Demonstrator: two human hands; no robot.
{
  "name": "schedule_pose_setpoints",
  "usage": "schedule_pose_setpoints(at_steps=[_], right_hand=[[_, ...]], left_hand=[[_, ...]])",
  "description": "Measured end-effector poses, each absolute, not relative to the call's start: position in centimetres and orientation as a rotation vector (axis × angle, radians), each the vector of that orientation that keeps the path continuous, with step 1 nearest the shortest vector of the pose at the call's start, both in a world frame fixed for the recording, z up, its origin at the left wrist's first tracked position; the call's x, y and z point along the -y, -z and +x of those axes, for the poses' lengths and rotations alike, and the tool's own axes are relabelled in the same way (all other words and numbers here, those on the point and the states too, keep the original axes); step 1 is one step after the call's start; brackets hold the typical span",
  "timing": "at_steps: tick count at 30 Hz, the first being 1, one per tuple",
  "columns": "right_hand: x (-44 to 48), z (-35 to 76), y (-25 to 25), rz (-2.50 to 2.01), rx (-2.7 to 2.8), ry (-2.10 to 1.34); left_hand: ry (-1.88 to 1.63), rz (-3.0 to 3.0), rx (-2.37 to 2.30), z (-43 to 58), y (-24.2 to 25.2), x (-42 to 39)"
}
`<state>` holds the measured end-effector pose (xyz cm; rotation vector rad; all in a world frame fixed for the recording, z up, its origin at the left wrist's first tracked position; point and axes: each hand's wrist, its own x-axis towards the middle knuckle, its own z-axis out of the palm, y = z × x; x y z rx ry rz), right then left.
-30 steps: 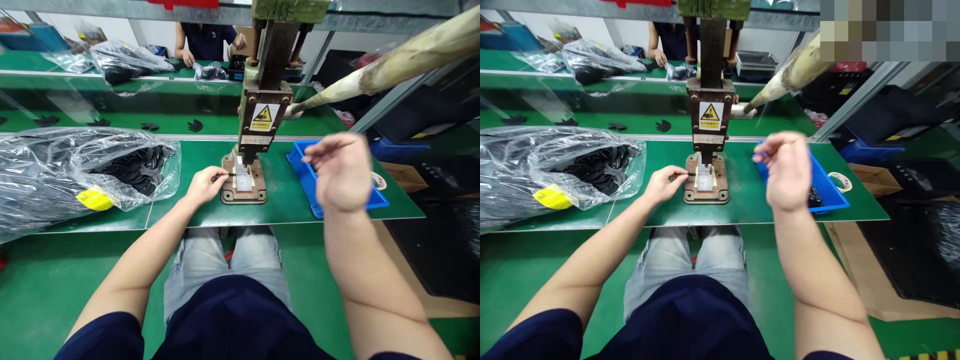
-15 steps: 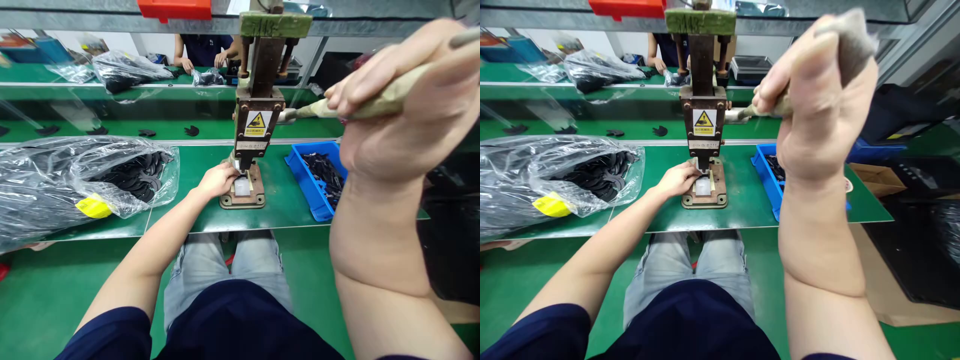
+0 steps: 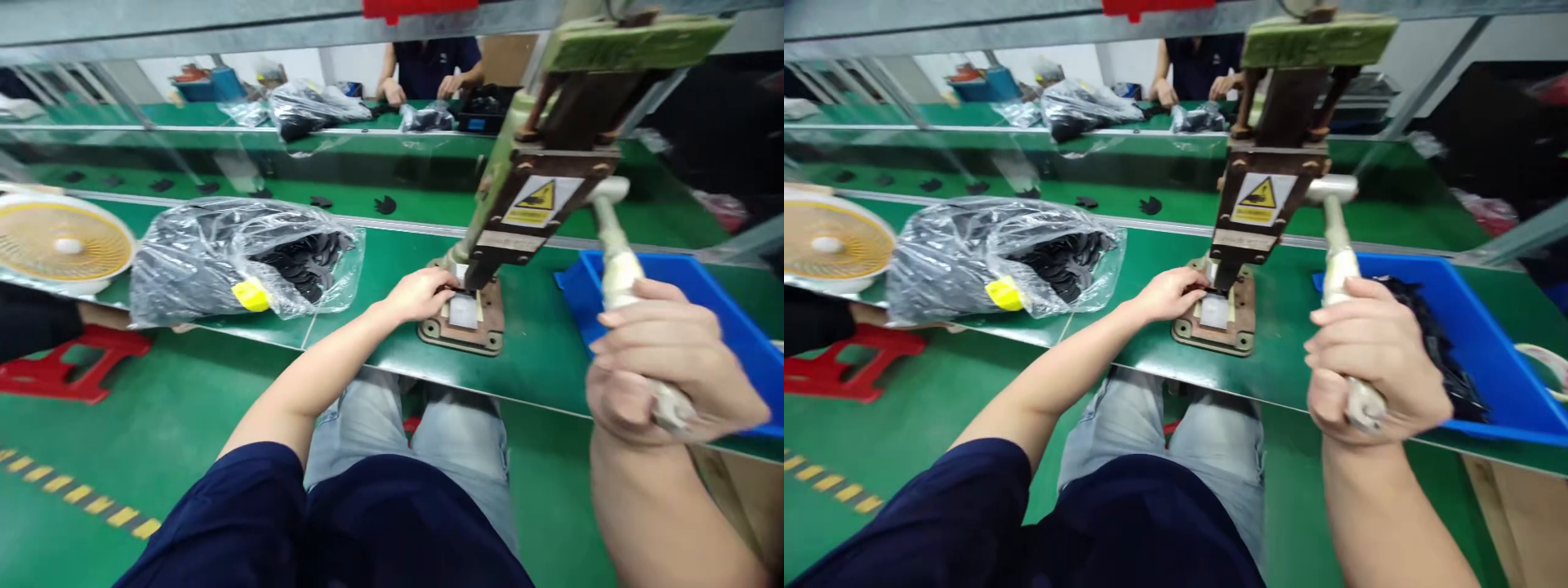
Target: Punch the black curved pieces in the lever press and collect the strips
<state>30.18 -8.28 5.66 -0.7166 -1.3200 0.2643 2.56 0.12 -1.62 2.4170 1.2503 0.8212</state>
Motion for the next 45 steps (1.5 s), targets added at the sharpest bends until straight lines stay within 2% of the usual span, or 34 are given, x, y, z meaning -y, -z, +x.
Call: schedule_pose_setpoints(at_steps=[3, 7, 9, 13, 17, 23, 29, 33, 36, 42, 45], right_hand=[[8.0, 30.2, -6.9, -0.525, 1.563, 0.039], [9.0, 31.6, -9.1, -0.58, 1.881, 0.017], [9.2, 32.0, -9.3, -0.562, 1.973, 0.014], [9.0, 30.6, -7.8, -0.582, 1.667, 0.018], [9.0, 28.8, -6.3, -0.593, 1.457, 0.003], [9.3, 27.9, -6.4, -0.547, 1.408, -0.001], [9.3, 27.2, -6.4, -0.548, 1.34, -0.012], [9.3, 27.1, -6.3, -0.556, 1.32, -0.032], [9.3, 27.0, -6.3, -0.545, 1.286, -0.034], [9.9, 27.2, -6.4, -0.609, 1.287, -0.111], [10.1, 27.4, -6.4, -0.614, 1.314, -0.117]], left_hand=[[-0.726, 2.478, -1.423, -2.3, 0.4, 0.8], [-0.429, 2.46, -1.898, -12.8, -1.4, 1.2], [-0.257, 2.398, -1.995, -17.5, -1.9, 0.7], [-0.026, 2.345, -1.878, -22.3, -1.8, -0.1], [0.037, 2.366, -1.832, -22.6, -0.9, -0.3], [-0.087, 2.432, -1.835, -22.2, -0.4, -0.7], [-0.789, 2.109, -1.836, -19.1, -1.7, -2.3], [-1.083, 1.693, -1.685, -16.1, -1.3, -3.7], [-1.241, 1.6, -1.581, -14.0, -0.2, -4.8], [-1.263, 1.618, -1.481, -9.9, 2.8, -4.9], [-1.085, 1.819, -1.612, -8.4, 3.7, -3.9]])
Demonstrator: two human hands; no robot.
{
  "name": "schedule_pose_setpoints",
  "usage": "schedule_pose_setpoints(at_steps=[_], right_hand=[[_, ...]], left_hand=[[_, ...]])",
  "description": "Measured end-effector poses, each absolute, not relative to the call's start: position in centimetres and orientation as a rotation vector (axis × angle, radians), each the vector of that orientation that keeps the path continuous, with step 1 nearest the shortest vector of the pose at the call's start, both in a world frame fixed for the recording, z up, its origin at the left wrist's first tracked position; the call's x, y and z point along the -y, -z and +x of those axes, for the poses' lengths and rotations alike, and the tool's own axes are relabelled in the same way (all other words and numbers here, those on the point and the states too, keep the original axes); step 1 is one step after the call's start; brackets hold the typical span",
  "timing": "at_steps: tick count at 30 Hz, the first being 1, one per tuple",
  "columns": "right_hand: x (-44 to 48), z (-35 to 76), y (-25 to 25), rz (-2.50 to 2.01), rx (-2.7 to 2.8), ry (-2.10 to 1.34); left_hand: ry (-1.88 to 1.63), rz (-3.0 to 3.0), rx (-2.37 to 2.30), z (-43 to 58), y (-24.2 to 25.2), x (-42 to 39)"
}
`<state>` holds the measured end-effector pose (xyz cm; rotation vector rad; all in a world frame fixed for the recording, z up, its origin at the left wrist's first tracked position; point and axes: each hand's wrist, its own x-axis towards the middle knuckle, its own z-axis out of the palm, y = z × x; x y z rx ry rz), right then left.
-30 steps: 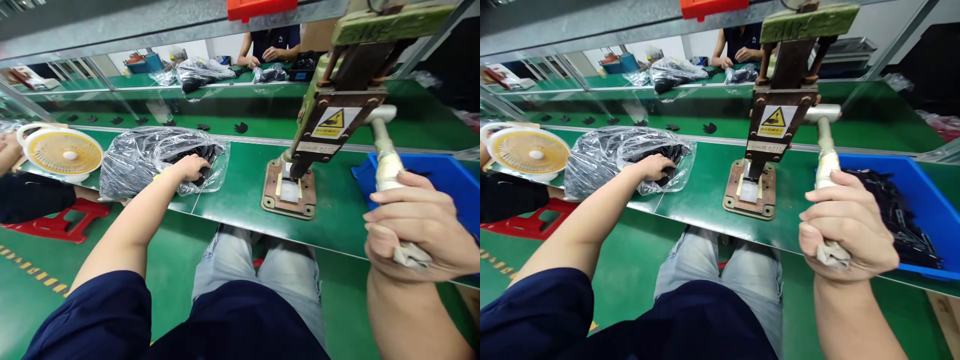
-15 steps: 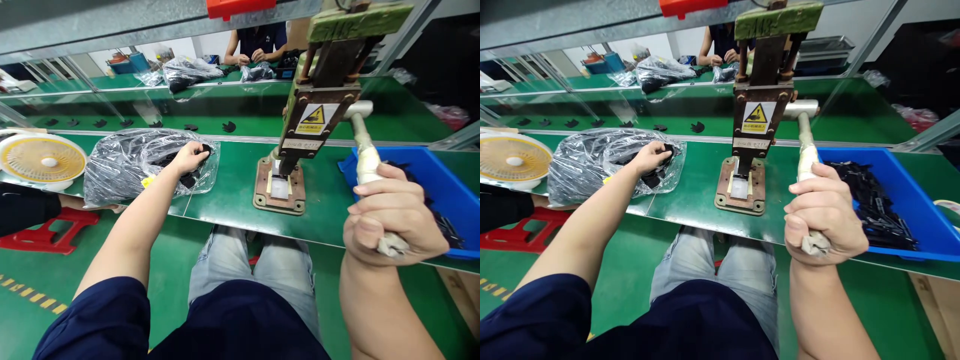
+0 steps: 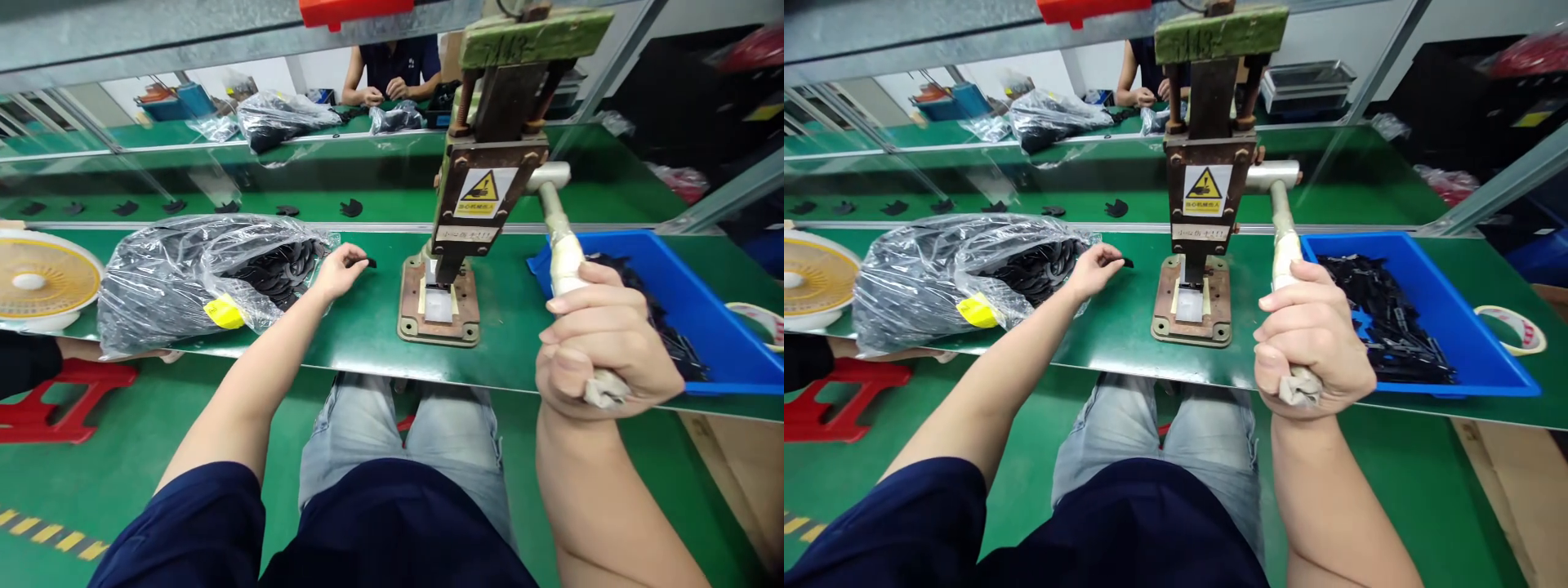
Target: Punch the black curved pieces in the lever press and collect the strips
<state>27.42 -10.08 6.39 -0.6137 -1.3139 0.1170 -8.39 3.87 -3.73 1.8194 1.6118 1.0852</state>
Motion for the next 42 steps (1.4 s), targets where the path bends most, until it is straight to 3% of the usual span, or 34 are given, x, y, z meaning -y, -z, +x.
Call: schedule_pose_setpoints(at_steps=[4, 11, 23, 42], right_hand=[[10.2, 27.5, -6.5, -0.585, 1.363, -0.092], [10.5, 27.2, -6.8, -0.578, 1.412, -0.06], [9.9, 28.2, -6.3, -0.492, 1.517, 0.022], [10.1, 28.3, -6.5, -0.479, 1.517, 0.005]], left_hand=[[-0.717, 2.136, -1.791, -7.8, 3.5, -3.1], [-0.872, 1.693, -1.692, -6.0, 2.1, -3.2], [-0.729, 1.308, -1.15, 2.7, 0.3, -1.3], [-0.451, 1.435, -1.355, 5.7, -1.4, -2.9]])
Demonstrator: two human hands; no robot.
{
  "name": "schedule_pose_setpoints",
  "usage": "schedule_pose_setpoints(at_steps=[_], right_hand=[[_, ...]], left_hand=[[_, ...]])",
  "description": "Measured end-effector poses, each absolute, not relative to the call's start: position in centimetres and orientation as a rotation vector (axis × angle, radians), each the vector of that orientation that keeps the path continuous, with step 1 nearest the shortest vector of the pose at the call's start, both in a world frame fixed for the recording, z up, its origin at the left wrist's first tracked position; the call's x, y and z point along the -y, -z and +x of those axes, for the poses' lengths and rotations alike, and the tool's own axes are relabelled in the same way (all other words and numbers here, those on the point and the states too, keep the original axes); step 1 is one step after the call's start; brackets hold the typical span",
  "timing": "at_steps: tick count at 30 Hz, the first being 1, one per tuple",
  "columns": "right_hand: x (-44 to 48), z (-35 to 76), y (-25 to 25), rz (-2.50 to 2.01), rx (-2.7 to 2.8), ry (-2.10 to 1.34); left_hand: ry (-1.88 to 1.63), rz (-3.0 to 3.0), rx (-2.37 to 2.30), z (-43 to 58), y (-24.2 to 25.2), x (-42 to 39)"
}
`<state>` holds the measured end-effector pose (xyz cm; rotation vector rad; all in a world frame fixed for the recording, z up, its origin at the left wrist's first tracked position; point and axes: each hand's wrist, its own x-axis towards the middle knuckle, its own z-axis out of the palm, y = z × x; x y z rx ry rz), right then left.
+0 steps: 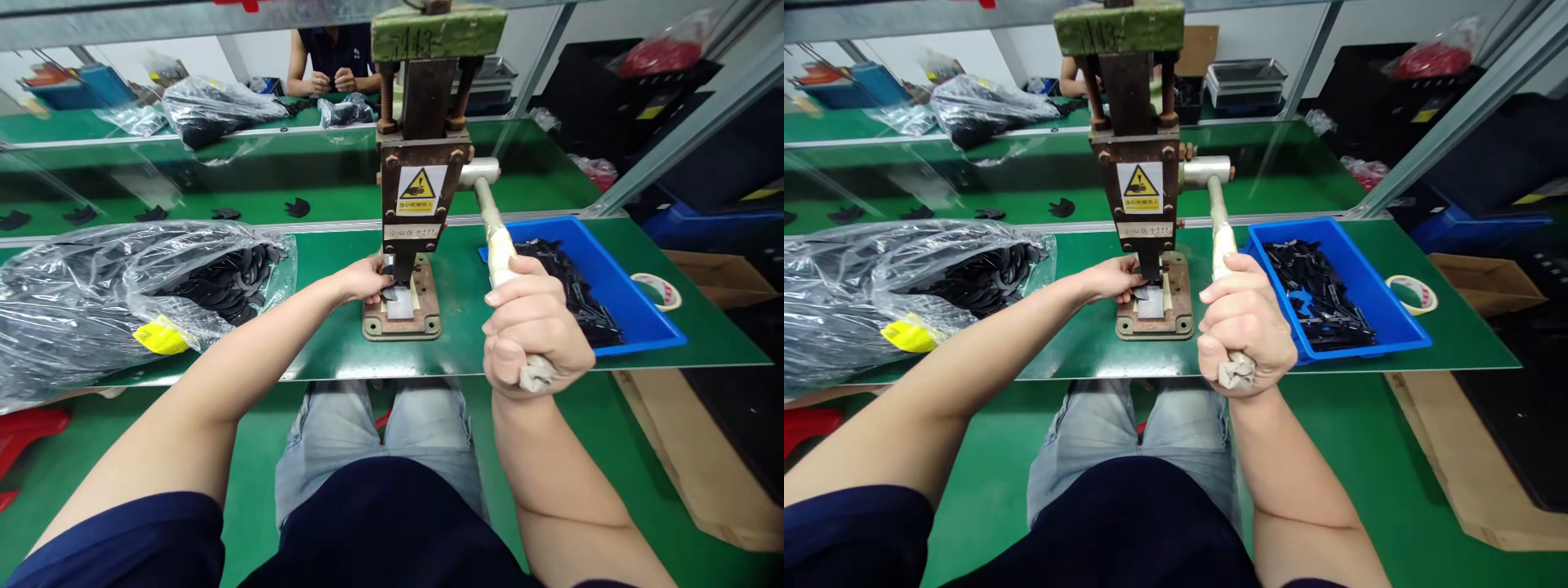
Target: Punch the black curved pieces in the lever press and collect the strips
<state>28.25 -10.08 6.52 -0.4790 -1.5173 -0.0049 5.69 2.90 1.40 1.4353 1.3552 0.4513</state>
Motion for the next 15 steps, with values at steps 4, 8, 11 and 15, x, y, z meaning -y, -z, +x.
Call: schedule_pose_setpoints(at_steps=[4, 8, 11, 15], right_hand=[[10.2, 28.3, -6.8, -0.494, 1.525, 0.015], [9.7, 28.4, -6.7, -0.464, 1.513, 0.05], [8.9, 28.5, -6.2, -0.443, 1.47, 0.066], [8.0, 28.2, -5.7, -0.431, 1.389, 0.074]], left_hand=[[-0.51, 1.371, -1.348, 5.7, -1.0, -1.9], [-0.702, 1.298, -1.14, 3.3, -0.5, -0.3], [-0.767, 1.524, -1.28, -2.2, -0.3, 0.4], [-0.612, 1.903, -1.963, -13.5, -1.0, 0.9]])
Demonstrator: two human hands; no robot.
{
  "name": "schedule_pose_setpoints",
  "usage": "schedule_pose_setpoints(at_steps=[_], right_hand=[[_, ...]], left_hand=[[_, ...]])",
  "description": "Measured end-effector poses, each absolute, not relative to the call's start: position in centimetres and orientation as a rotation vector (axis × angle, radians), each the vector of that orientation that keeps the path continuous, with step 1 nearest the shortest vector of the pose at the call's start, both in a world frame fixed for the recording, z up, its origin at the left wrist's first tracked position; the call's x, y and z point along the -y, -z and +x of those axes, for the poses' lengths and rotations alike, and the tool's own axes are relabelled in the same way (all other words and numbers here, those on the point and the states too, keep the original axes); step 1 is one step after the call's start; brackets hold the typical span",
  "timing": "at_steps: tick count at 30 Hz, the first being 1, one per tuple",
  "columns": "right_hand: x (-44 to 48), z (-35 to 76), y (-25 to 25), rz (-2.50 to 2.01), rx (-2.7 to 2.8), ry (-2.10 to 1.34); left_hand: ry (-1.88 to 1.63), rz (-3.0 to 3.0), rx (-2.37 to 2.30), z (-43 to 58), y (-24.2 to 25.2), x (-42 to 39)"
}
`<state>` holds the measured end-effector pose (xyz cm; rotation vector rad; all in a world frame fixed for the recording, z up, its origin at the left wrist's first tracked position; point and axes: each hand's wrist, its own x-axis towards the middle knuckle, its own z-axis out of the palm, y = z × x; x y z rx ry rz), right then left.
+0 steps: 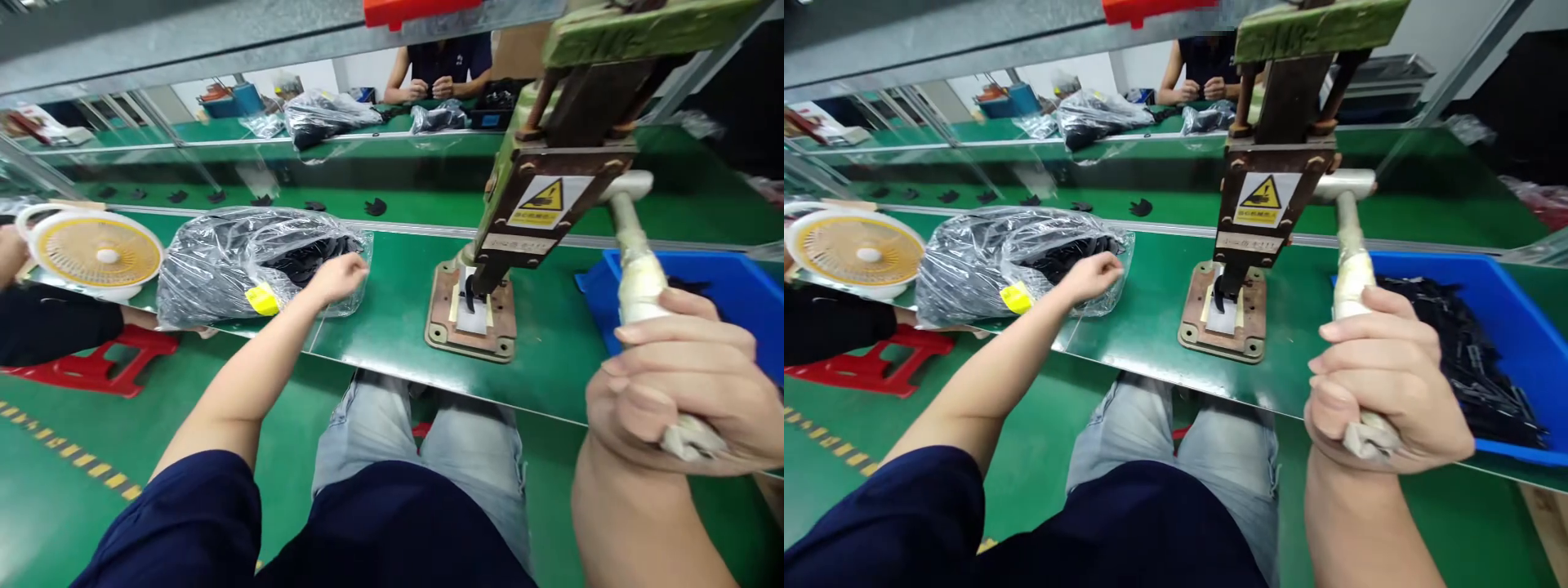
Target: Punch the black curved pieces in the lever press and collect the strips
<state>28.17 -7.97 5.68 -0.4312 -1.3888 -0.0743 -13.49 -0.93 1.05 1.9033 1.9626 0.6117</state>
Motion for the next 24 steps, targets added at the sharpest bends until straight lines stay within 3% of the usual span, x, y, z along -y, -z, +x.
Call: schedule_pose_setpoints(at_steps=[5, 11, 19, 24], right_hand=[[7.3, 27.6, -5.5, -0.368, 1.306, 0.12], [7.5, 27.7, -5.5, -0.397, 1.31, 0.082], [8.0, 28.0, -5.9, -0.435, 1.369, 0.059], [7.8, 27.5, -5.6, -0.421, 1.257, 0.01]], left_hand=[[-0.243, 1.833, -2.371, -22.6, -2.0, 0.1], [-0.216, 1.716, -2.5, -20.2, -0.7, -2.5], [-0.319, 1.657, -2.543, -19.4, -0.2, -3.0], [-0.749, 1.436, -2.225, -19.4, -1.2, 0.7]])
